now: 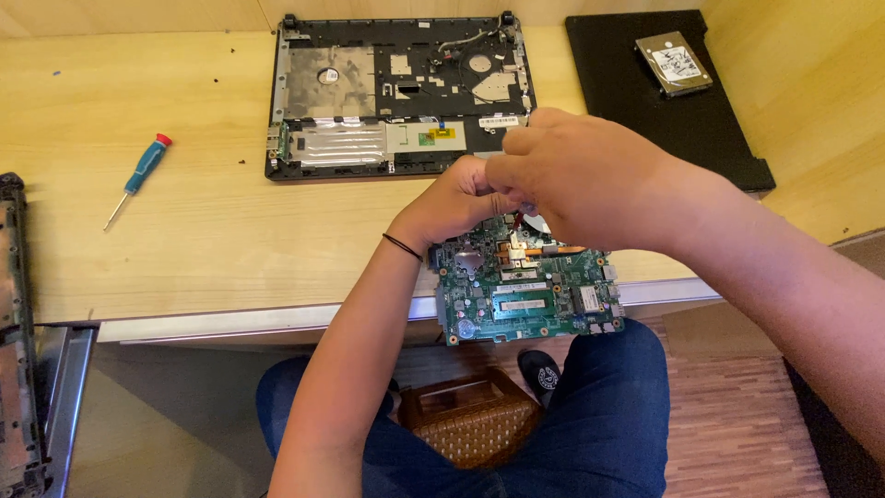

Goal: Cleaning a laptop motherboard with a brush and then installing it into the chassis by connecting internal ribbon cables and wires.

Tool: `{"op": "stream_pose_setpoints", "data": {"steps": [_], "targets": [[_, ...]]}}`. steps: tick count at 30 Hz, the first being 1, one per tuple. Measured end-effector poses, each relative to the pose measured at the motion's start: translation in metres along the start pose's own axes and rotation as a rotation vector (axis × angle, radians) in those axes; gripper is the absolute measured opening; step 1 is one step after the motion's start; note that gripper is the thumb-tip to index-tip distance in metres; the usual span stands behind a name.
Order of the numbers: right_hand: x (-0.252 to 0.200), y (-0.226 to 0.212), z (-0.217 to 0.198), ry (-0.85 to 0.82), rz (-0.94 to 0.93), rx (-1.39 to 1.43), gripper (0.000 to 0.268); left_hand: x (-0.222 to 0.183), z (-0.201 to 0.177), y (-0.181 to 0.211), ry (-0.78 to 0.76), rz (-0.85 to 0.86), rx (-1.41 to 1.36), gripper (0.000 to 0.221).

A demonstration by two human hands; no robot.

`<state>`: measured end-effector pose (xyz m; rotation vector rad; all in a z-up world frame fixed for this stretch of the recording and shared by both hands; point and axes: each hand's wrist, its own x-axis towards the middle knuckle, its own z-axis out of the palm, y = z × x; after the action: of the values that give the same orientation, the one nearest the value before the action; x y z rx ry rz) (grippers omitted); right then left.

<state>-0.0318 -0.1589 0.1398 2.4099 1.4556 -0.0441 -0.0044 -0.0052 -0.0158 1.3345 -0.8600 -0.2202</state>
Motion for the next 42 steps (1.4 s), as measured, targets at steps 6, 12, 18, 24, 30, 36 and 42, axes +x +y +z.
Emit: {"op": "stream_pose_setpoints", "data": {"steps": [6, 12, 18, 24, 30, 36, 42], "targets": [[0.004, 0.004, -0.005, -0.036, -0.008, 0.098, 0.043, 0.002, 0.009, 0.016, 0.161, 0.026, 0.094, 0.013], [-0.015, -0.006, 0.002, 0.143, 0.173, 0.597, 0.036, 0.003, 0.016, 0.016, 0.194, 0.013, 0.060, 0.029], [-0.064, -0.013, 0.034, 0.649, 0.531, 0.932, 0.018, 0.002, 0.012, 0.029, -0.101, -0.110, 0.634, 0.030], [-0.084, -0.030, 0.034, 0.556, 0.607, 1.008, 0.011, 0.001, 0.019, 0.031, -0.196, -0.242, 0.778, 0.024], [-0.081, -0.029, 0.040, 0.499, 0.648, 0.971, 0.014, 0.000, 0.017, 0.020, -0.181, -0.203, 0.777, 0.020], [-0.080, -0.027, 0.037, 0.497, 0.601, 0.846, 0.012, 0.000, 0.016, 0.020, -0.195, -0.214, 0.774, 0.022], [-0.080, -0.012, 0.016, 0.270, 0.111, 0.813, 0.013, 0.000, 0.017, 0.019, -0.180, -0.211, 0.758, 0.022]]}}
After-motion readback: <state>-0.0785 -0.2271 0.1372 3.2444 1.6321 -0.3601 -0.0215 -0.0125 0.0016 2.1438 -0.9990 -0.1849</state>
